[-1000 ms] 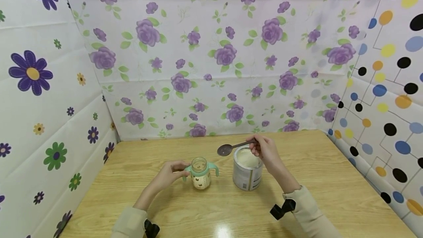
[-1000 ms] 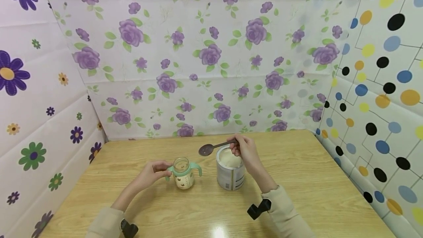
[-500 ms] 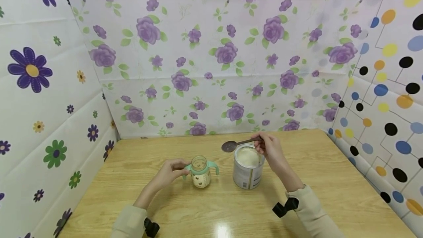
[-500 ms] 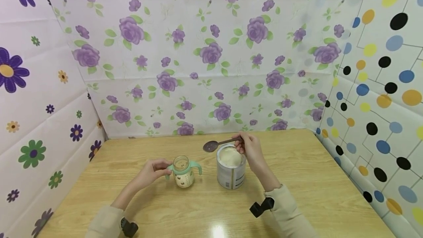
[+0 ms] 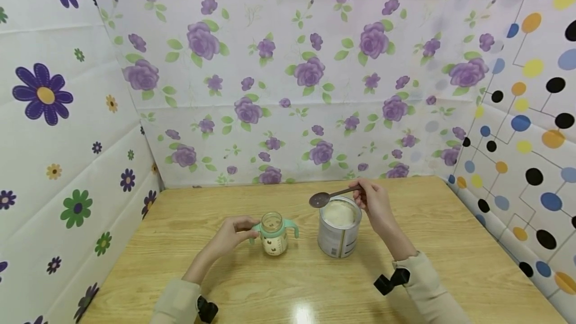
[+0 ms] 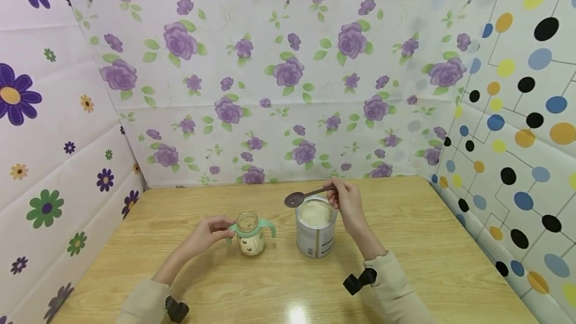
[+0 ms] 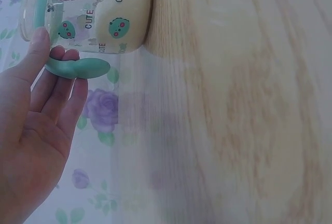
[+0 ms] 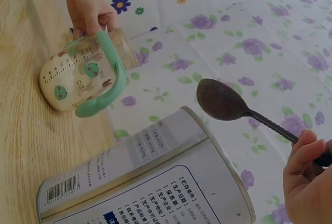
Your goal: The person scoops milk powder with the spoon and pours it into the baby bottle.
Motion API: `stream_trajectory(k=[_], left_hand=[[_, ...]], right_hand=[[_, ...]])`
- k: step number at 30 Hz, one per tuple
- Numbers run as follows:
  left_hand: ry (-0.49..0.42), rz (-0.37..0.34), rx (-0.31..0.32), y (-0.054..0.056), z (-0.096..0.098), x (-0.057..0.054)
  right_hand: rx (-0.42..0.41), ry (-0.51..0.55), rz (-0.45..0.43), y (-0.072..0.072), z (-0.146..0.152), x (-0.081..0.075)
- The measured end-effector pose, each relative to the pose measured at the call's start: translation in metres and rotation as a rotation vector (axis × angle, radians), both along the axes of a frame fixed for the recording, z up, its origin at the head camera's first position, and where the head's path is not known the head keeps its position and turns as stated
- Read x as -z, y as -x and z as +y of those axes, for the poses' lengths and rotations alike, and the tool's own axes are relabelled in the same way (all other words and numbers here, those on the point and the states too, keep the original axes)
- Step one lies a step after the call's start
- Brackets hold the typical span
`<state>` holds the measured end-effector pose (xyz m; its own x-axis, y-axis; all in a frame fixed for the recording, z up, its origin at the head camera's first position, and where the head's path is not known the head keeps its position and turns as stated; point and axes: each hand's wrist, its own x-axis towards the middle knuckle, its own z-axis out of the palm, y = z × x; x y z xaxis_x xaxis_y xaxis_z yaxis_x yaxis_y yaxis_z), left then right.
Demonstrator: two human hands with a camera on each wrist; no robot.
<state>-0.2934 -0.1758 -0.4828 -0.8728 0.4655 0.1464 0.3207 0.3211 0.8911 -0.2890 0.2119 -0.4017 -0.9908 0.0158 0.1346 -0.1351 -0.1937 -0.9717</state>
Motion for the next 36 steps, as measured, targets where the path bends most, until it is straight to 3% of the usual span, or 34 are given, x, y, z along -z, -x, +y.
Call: stream_trajectory(k=[13, 36], left_hand=[[-0.009, 0.003, 0.008, 0.0013, 0.0001, 0.0011], [-0.011, -0.002, 0.006, 0.0003, -0.0002, 0.0005]], right_hand=[[0.075, -0.003, 0.031, 0.0017, 0.0045, -0.0003], [0.234, -0.062, 0.191, 0.0016, 0.0065, -0.0005]])
